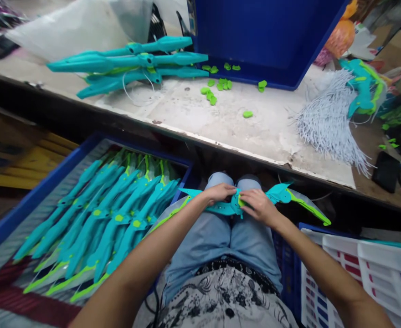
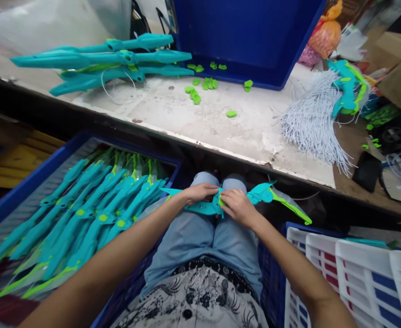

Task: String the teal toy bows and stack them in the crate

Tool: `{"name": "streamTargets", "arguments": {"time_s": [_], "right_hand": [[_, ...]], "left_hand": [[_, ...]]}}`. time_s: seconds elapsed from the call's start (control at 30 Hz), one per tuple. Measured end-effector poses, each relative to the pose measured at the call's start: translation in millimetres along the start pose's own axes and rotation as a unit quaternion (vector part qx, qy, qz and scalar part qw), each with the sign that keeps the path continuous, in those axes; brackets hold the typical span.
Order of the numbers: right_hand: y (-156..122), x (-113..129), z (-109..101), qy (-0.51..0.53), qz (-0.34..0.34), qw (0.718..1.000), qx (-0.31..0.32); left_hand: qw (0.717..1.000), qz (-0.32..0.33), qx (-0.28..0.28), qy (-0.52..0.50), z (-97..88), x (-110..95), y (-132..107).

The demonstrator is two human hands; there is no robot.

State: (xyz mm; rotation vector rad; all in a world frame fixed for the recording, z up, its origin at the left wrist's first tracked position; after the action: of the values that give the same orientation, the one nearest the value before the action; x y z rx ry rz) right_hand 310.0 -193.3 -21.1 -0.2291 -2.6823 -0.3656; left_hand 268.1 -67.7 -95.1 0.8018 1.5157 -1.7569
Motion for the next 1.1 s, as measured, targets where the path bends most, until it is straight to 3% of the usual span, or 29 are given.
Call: {"name": "streamTargets", "arguments": {"time_s": [0.1, 0.27, 0.47, 0.6, 0.8, 0.9, 1.0, 1.1], "right_hand": [[-17, 7, 21, -0.011, 0.016, 1.0, -0.004], [-17, -1, 27, 0.047, 0.047, 0.997, -0.048], [-21, -19, 38, 0.164, 0.214, 0.961, -0.059], [-13, -30, 45, 0.173, 0.285, 0.943, 0.006], [3, -33, 50, 0.167, 0.305, 0.933, 0.097], [7, -27, 47, 0.146, 0.275, 0.943, 0.119], [26, -27, 23, 0.098, 0.202, 0.969, 0.105], [71, -53, -31, 0.021, 0.193, 0.981, -0.031]], "left_hand": [[0.997, -0.032, 0.046, -0.048, 4.7, 5, 2], [0.998, -0.007, 0.052, -0.029, 4.0, 4, 2], [0.998, 0.047, 0.041, 0.026, 3.5, 3, -1], [0.997, 0.054, 0.023, 0.039, 4.0, 5, -1], [0.997, 0.039, -0.017, 0.066, -1.1, 12, 3], [0.989, 0.072, -0.035, 0.123, -1.9, 5, 2], [0.949, 0.148, -0.144, 0.237, -0.9, -8, -13], [0.854, 0.245, -0.257, 0.38, 18.2, -8, -40]]}}
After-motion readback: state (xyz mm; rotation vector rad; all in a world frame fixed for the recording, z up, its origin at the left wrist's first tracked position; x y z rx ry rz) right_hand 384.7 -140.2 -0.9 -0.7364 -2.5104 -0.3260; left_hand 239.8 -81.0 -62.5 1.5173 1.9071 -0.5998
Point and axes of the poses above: each hand's wrist, its own y-axis towards the middle knuckle, its own z-axis out of the palm, x = y × z, the point moved 6 cm from there along y, towards the middle knuckle, and after that the axes turned 1 degree about -y, right-handed, at the moved point
